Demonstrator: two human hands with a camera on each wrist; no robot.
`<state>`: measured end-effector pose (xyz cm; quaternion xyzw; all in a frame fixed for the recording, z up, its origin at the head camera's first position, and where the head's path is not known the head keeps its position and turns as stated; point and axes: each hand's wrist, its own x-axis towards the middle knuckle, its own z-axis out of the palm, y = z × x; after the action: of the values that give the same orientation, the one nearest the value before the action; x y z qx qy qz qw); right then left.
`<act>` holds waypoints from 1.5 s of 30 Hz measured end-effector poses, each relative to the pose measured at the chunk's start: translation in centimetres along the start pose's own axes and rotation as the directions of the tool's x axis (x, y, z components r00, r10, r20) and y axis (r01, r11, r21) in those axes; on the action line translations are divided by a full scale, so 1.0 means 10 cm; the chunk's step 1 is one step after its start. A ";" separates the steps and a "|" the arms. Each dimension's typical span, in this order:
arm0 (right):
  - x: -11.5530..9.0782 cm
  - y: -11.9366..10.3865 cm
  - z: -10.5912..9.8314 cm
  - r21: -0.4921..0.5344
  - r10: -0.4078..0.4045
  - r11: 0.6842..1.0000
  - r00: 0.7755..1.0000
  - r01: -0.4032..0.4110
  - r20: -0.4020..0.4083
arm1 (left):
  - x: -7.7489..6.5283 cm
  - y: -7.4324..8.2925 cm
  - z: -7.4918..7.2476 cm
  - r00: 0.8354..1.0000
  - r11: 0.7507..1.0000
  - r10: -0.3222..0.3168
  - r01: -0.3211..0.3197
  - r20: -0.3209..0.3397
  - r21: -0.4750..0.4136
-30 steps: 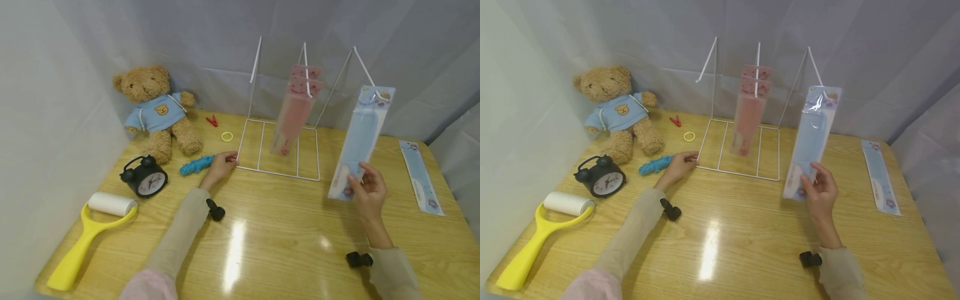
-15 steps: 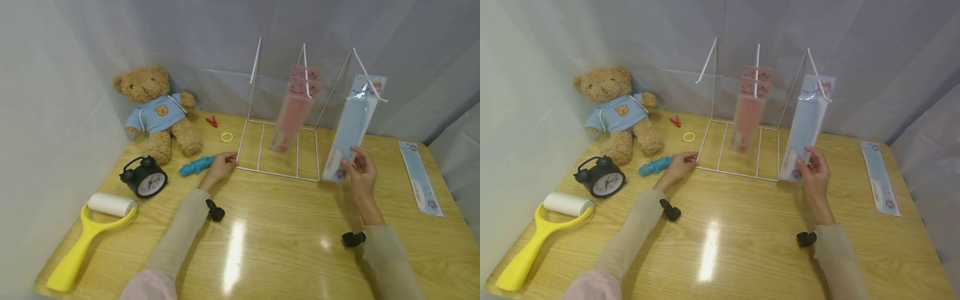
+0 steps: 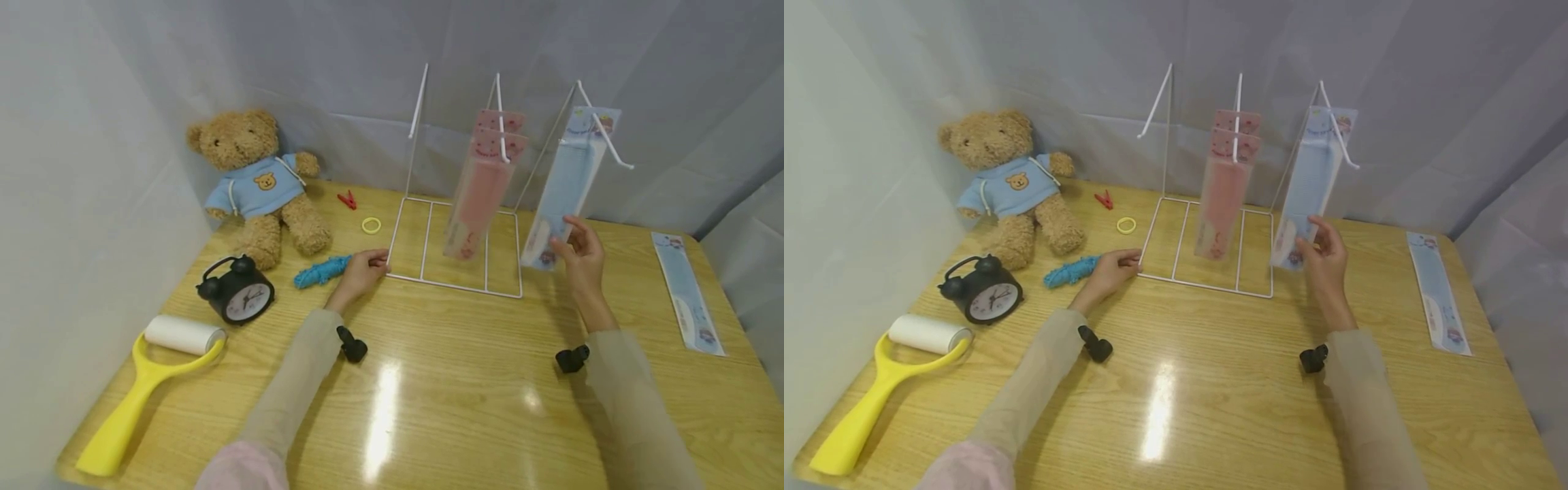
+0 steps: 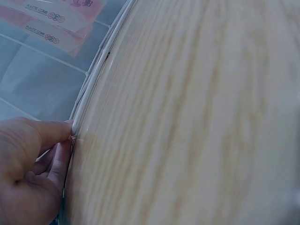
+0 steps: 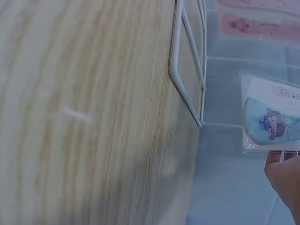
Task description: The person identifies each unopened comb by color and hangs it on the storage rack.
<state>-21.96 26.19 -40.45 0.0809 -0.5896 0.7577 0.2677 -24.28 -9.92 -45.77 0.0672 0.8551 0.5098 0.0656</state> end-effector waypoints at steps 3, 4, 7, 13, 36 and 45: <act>0.04 0.01 0.00 -0.018 0.025 1.000 1.000 -0.026 -0.006 | -0.01 0.01 0.00 1.000 1.000 0.007 -0.007 0.001 0.000; 0.05 0.01 0.00 -0.025 0.038 0.999 0.999 -0.039 -0.008 | -0.01 0.01 0.00 1.000 1.000 0.011 -0.011 0.001 0.000; 0.06 0.03 -0.02 -0.022 0.080 0.997 0.997 -0.080 -0.015 | -0.02 0.02 -0.01 1.000 1.000 0.014 -0.014 0.003 -0.005; 0.07 0.05 -0.08 -0.024 0.103 0.994 0.995 -0.103 0.001 | -0.02 0.01 -0.02 1.000 1.000 0.002 -0.001 0.011 -0.009; 0.00 -0.06 -0.46 -0.217 0.245 0.935 0.954 -0.280 -0.172 | 0.01 -0.01 -0.01 1.000 1.000 -0.004 0.004 0.012 -0.004; -0.03 -0.27 -0.87 -0.315 0.250 0.889 0.929 -0.332 -0.274 | 0.00 -0.01 -0.01 1.000 1.000 0.000 0.000 0.011 0.001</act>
<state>-18.67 34.66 -40.85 -0.1455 -0.6878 0.6743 0.2259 -24.32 -10.02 -45.85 0.0698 0.8550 0.5090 0.0702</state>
